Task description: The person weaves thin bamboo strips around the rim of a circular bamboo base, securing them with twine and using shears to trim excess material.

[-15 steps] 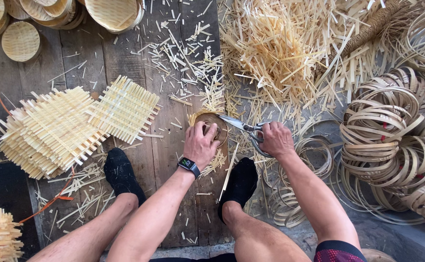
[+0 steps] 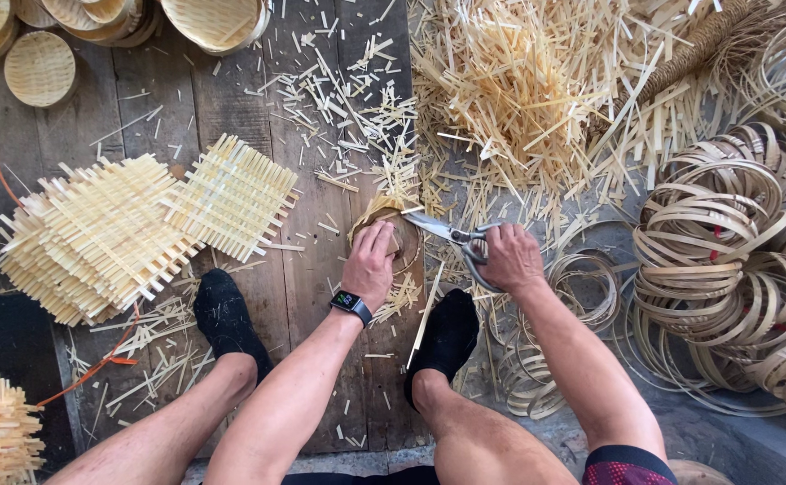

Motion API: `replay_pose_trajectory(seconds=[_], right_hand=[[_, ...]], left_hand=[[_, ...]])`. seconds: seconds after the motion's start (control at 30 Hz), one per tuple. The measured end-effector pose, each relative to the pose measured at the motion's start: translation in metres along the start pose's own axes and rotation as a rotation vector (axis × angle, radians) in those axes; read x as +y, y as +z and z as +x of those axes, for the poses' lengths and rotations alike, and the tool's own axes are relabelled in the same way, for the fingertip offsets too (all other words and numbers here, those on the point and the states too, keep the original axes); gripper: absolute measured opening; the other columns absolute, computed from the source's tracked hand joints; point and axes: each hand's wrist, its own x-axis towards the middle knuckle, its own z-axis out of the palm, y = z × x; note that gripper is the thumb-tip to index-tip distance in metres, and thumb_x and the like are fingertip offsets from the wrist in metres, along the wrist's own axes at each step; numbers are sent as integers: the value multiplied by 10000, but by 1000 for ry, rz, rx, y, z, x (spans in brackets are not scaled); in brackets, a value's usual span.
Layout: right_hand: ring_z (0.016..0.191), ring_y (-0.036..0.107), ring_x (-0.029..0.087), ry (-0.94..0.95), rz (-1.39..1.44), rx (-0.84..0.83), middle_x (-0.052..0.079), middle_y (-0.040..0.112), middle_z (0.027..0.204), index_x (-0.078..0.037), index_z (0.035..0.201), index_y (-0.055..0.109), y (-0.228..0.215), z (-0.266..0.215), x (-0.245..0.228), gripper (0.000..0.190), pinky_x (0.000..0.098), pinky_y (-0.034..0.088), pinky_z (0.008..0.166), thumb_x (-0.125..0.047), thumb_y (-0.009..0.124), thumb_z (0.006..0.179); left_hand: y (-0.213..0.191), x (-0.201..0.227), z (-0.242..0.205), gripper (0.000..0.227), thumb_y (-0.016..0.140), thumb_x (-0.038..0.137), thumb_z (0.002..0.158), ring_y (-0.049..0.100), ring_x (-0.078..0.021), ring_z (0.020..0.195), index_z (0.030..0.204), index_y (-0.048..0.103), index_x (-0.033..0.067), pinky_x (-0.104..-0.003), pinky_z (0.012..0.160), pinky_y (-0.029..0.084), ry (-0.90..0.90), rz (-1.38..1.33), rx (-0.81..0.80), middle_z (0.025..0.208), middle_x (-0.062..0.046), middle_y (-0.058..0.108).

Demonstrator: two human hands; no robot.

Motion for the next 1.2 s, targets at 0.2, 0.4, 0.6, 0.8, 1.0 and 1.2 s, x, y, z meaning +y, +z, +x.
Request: replay_pose_trajectory(seconds=[0.2,0.4,0.6,0.8,1.0,1.2], right_hand=[[798,606,235,8,-3,48,148,651,894,-5,1010,654,8,17,-25,383,378,544,731,-361,592,881],[804,615,253,0,-8,10,174,647,927,14,1022,658,6,4,1,488,392,561,695,-461,608,922],[774,616,261,-30,-20,80,167,646,877,33,988,654,-7,14,-24,517,388,553,704,-436,681,772],[925,631,244,53,14,-166,168,652,1045,0,1101,651,-13,9,-8,408,392,563,807,-382,570,985],[784,622,263,-74,-26,106,168,651,850,22,975,652,-18,17,-21,634,392,553,736,-567,686,742],[776,636,208,27,7,-173,100,651,882,-64,1007,659,-9,12,7,349,367,561,696,-405,584,1002]], left_hand=[[-9,4,6,578,652,-106,800,533,-341,1325,1348,627,76,-390,1140,478,35,36,-14,1394,-166,563],[-9,15,0,472,797,138,807,529,-411,1188,1264,685,174,-467,1027,487,-127,-47,11,1248,-214,522],[8,7,4,471,728,43,855,542,-391,1245,1295,689,206,-452,1076,491,6,57,44,1380,-240,538],[5,5,4,626,740,-26,786,530,-369,1281,1368,517,36,-454,1142,418,-97,-134,37,1325,-196,584],[-9,0,13,629,621,-177,720,552,-317,1300,1300,580,62,-384,1168,422,63,-138,-85,1334,-137,621],[-20,-11,20,632,569,-207,736,556,-290,1309,1290,606,94,-357,1182,438,118,-122,-230,1330,-95,642]])
